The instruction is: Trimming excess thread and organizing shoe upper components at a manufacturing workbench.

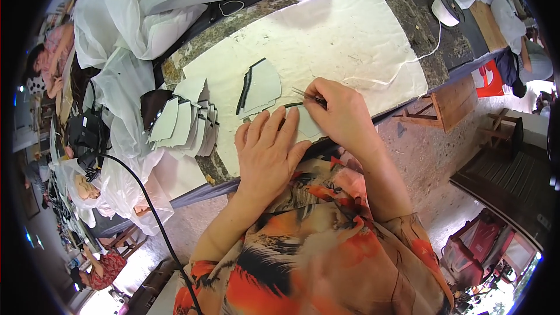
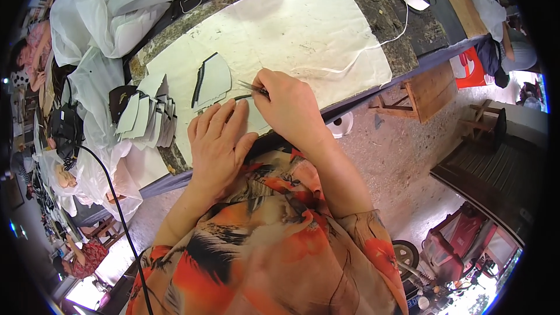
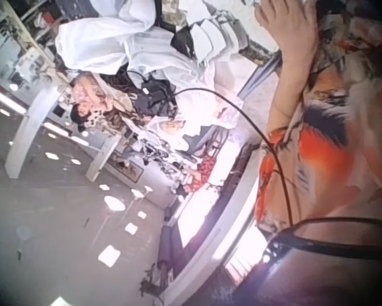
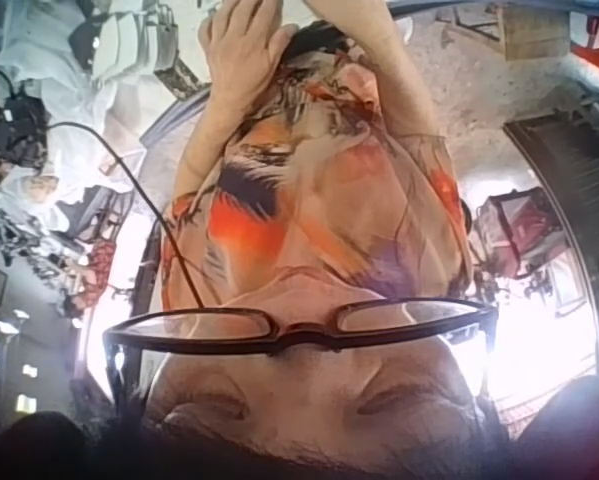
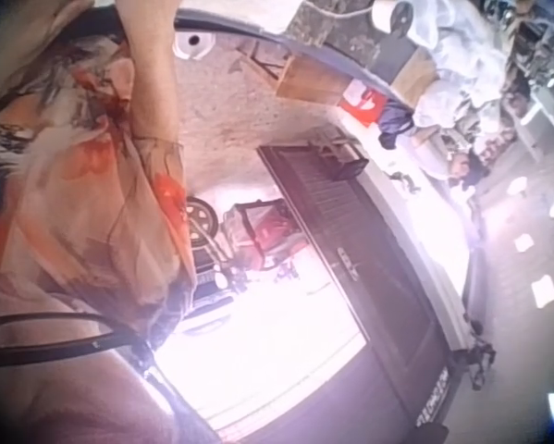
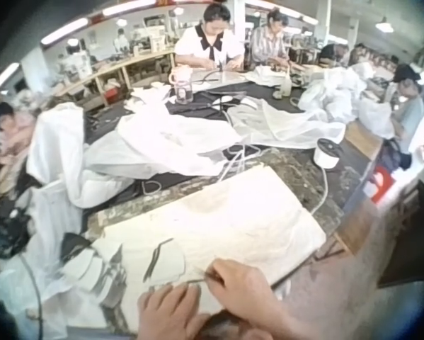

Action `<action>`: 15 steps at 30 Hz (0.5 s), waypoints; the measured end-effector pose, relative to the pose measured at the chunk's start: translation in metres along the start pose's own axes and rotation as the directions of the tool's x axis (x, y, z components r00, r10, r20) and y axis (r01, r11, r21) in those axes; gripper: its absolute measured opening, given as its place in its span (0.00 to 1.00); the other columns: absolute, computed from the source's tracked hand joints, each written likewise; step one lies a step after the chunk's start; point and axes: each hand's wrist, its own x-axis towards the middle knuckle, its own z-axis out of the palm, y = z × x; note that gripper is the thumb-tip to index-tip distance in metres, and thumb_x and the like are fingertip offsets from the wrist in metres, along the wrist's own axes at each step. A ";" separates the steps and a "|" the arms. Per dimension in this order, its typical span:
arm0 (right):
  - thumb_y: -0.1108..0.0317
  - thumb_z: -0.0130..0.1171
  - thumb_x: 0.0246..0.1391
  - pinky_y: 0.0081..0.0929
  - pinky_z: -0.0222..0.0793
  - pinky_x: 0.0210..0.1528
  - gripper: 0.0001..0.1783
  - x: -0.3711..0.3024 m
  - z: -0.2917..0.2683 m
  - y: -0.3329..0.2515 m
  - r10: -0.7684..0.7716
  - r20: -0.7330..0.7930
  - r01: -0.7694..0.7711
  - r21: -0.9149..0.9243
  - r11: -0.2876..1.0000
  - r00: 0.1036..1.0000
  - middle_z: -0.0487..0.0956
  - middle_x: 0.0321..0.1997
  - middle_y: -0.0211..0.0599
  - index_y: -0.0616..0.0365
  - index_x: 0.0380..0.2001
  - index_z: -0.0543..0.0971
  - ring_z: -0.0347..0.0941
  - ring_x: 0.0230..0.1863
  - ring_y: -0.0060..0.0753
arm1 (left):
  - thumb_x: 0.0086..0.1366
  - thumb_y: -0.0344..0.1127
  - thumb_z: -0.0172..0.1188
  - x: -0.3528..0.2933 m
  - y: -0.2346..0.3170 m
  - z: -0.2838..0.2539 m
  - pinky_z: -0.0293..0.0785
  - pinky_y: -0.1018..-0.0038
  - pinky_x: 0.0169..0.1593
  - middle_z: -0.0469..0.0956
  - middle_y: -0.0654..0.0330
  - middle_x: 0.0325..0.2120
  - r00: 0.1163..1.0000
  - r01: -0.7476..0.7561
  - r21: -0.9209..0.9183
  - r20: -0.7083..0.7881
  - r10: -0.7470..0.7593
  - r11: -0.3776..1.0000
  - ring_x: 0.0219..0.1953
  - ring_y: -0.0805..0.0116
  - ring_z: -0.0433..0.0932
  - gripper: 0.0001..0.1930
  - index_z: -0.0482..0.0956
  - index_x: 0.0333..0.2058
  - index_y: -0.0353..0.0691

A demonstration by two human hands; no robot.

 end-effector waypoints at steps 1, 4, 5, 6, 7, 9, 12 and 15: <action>0.69 0.62 0.55 0.36 0.74 0.38 0.07 0.000 0.000 0.000 0.000 0.000 0.000 0.001 1.000 1.000 0.81 0.33 0.47 0.62 0.35 0.77 0.79 0.35 0.49 | 0.65 0.51 0.62 0.001 0.001 0.000 0.58 0.57 0.62 0.75 0.58 0.56 1.000 0.001 0.010 -0.016 -0.001 1.000 0.58 0.56 0.69 0.28 0.77 0.59 0.42; 0.69 0.62 0.55 0.36 0.74 0.39 0.08 0.000 -0.001 0.001 0.004 0.012 -0.004 -0.005 1.000 1.000 0.81 0.33 0.47 0.62 0.35 0.77 0.79 0.35 0.49 | 0.65 0.50 0.62 0.004 0.004 0.000 0.58 0.57 0.62 0.75 0.58 0.55 1.000 0.007 0.020 -0.018 -0.006 1.000 0.57 0.56 0.69 0.26 0.78 0.57 0.42; 0.69 0.62 0.55 0.35 0.74 0.38 0.08 0.000 -0.001 0.003 0.001 0.006 -0.001 0.003 1.000 1.000 0.81 0.32 0.47 0.62 0.35 0.77 0.79 0.34 0.48 | 0.65 0.50 0.62 0.005 0.006 -0.001 0.58 0.57 0.62 0.75 0.58 0.55 1.000 0.005 0.019 -0.017 -0.005 1.000 0.57 0.56 0.69 0.26 0.78 0.57 0.42; 0.69 0.62 0.55 0.35 0.73 0.37 0.07 0.000 -0.002 0.004 -0.002 0.000 0.002 0.010 1.000 1.000 0.81 0.32 0.46 0.62 0.35 0.77 0.79 0.33 0.47 | 0.65 0.50 0.62 0.007 0.007 -0.003 0.59 0.57 0.62 0.75 0.57 0.55 1.000 0.018 0.011 0.000 -0.018 1.000 0.58 0.55 0.69 0.26 0.78 0.57 0.42; 0.69 0.62 0.55 0.35 0.73 0.37 0.07 0.000 -0.004 0.004 -0.002 0.000 0.002 0.012 1.000 1.000 0.81 0.32 0.46 0.62 0.35 0.77 0.79 0.33 0.47 | 0.65 0.49 0.63 0.009 0.008 -0.004 0.60 0.58 0.62 0.76 0.57 0.54 0.999 0.033 0.005 0.017 -0.033 0.999 0.58 0.54 0.69 0.25 0.78 0.56 0.42; 0.68 0.62 0.55 0.34 0.73 0.35 0.08 0.000 -0.011 0.001 0.077 0.030 -0.078 0.026 0.997 0.997 0.80 0.29 0.44 0.61 0.35 0.78 0.78 0.30 0.44 | 0.64 0.47 0.64 0.015 0.010 -0.005 0.61 0.58 0.61 0.76 0.57 0.53 1.000 0.017 0.003 0.000 -0.017 1.000 0.57 0.54 0.70 0.24 0.79 0.54 0.42; 0.65 0.60 0.56 0.43 0.73 0.36 0.08 -0.001 -0.021 -0.001 0.123 0.022 -0.123 -0.015 0.992 0.992 0.81 0.29 0.47 0.59 0.34 0.77 0.79 0.33 0.55 | 0.62 0.44 0.66 0.020 0.010 -0.001 0.62 0.57 0.60 0.76 0.57 0.50 1.000 -0.007 -0.025 -0.004 0.007 1.000 0.54 0.54 0.71 0.22 0.79 0.52 0.40; 0.66 0.60 0.56 0.43 0.73 0.36 0.08 -0.002 -0.026 0.005 0.127 0.015 -0.126 -0.038 0.991 0.992 0.81 0.28 0.46 0.59 0.34 0.77 0.79 0.33 0.55 | 0.60 0.41 0.67 0.022 0.010 0.000 0.63 0.57 0.58 0.77 0.58 0.48 1.000 -0.017 -0.047 0.022 0.018 0.999 0.52 0.54 0.72 0.22 0.79 0.52 0.41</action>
